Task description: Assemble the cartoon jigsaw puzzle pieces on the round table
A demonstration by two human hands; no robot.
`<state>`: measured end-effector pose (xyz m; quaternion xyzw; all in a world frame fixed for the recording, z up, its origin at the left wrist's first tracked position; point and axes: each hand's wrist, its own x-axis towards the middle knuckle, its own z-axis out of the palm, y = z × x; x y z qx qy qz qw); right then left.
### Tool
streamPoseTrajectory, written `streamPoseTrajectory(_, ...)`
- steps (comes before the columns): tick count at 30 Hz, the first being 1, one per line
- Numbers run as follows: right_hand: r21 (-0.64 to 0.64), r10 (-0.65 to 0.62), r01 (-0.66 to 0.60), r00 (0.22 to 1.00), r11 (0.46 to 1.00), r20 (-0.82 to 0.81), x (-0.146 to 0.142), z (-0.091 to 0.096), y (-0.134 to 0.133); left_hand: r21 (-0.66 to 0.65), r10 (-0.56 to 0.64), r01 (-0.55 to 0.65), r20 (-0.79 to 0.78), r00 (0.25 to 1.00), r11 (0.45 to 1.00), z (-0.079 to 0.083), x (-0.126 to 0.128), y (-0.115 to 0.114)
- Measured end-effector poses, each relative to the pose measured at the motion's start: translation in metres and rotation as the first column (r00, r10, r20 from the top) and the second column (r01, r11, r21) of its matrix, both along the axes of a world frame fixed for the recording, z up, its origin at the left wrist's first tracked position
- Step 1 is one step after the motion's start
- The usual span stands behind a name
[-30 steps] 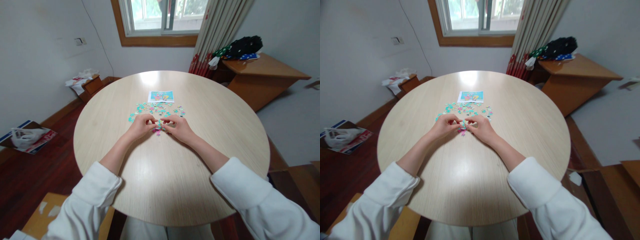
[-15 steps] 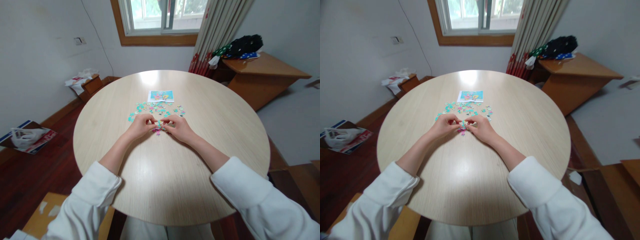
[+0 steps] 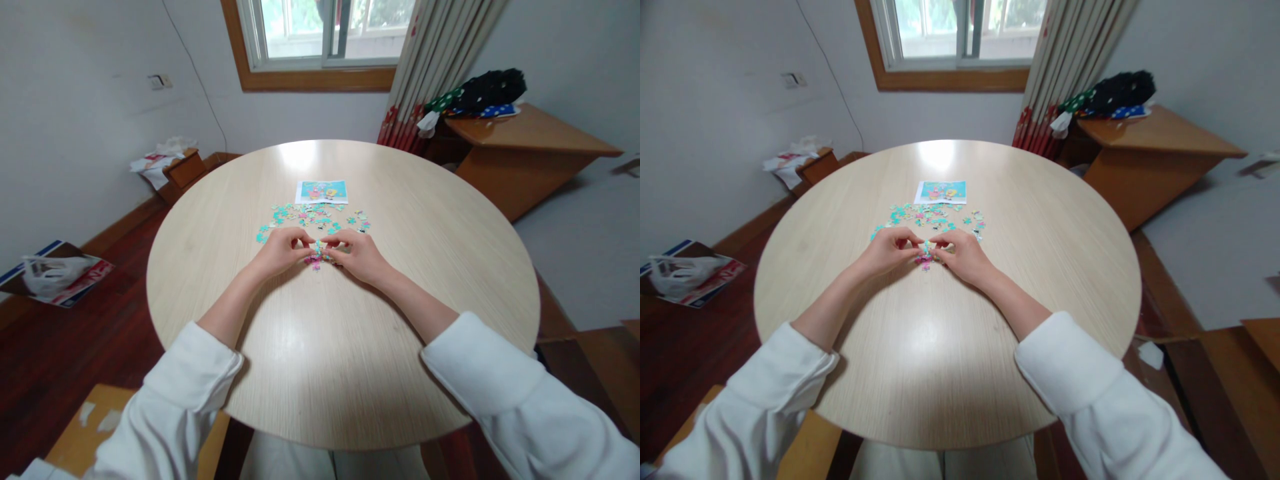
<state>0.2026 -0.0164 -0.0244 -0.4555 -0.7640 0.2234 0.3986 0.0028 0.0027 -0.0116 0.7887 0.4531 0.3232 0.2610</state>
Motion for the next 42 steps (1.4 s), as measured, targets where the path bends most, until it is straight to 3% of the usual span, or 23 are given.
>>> streamPoseTrajectory(19, -0.039, 0.041, -0.043, 0.998, 0.998, -0.039, -0.001, -0.001, -0.001, -0.01, -0.001, 0.001, 0.028, 1.0, 1.0, 0.001, 0.001, -0.001)
streamPoseTrajectory(42, -0.018, -0.118, 0.117, 0.991, 0.993, -0.057, 0.006, -0.002, 0.009, -0.09, -0.109, 0.101, -0.096, 0.989, 0.991, 0.004, 0.019, -0.017)
